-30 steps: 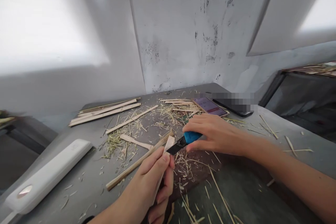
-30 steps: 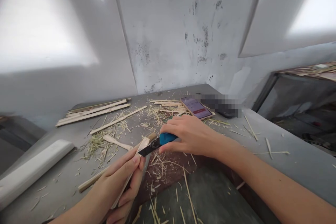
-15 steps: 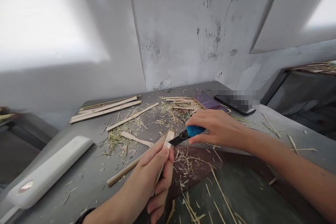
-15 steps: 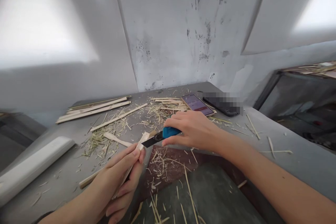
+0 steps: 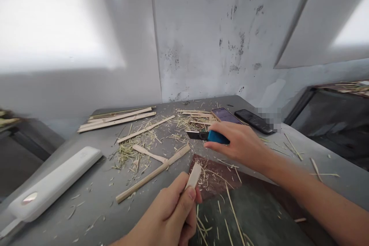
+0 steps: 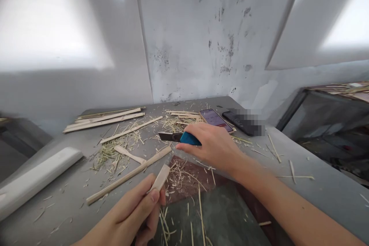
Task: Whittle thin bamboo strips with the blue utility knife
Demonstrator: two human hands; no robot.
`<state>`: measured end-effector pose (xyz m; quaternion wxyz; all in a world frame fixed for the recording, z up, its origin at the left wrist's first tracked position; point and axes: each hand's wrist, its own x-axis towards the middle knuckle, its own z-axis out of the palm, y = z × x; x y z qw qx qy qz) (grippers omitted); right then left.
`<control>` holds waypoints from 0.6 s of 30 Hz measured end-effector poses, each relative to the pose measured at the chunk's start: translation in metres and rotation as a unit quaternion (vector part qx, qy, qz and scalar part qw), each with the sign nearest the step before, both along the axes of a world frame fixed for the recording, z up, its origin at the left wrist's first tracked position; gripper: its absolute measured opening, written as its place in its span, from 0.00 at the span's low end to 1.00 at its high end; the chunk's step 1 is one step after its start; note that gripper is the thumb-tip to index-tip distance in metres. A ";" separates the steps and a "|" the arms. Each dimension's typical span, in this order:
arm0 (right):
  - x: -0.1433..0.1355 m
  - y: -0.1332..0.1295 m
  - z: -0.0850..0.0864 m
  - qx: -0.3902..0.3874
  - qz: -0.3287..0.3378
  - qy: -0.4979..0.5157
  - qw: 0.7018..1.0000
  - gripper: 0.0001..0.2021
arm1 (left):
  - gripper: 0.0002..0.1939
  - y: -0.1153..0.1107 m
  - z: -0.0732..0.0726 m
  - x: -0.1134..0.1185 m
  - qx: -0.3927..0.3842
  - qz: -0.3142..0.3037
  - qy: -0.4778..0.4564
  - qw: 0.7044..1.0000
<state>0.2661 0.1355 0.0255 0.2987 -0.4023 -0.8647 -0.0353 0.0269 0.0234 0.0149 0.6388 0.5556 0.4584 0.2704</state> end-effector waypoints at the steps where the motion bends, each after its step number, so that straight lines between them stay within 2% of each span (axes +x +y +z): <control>1: -0.002 -0.002 0.000 -0.004 0.008 -0.004 1.000 0.24 | 0.27 0.001 -0.002 -0.002 0.009 0.005 0.013 1.000; 7: -0.010 -0.012 0.001 -0.022 0.049 -0.005 0.999 0.25 | 0.25 0.012 -0.013 -0.011 0.059 0.009 0.057 0.997; 13: -0.013 -0.011 -0.003 -0.055 -0.001 0.003 0.998 0.29 | 0.24 0.016 -0.006 -0.012 0.129 0.058 0.045 0.989; 15: -0.013 -0.010 -0.003 -0.060 -0.015 0.005 0.998 0.29 | 0.23 0.013 -0.006 -0.011 0.114 0.030 0.057 0.991; 18: -0.014 -0.010 -0.002 -0.066 -0.027 0.006 0.997 0.30 | 0.21 0.000 -0.002 -0.010 0.069 -0.053 0.064 0.994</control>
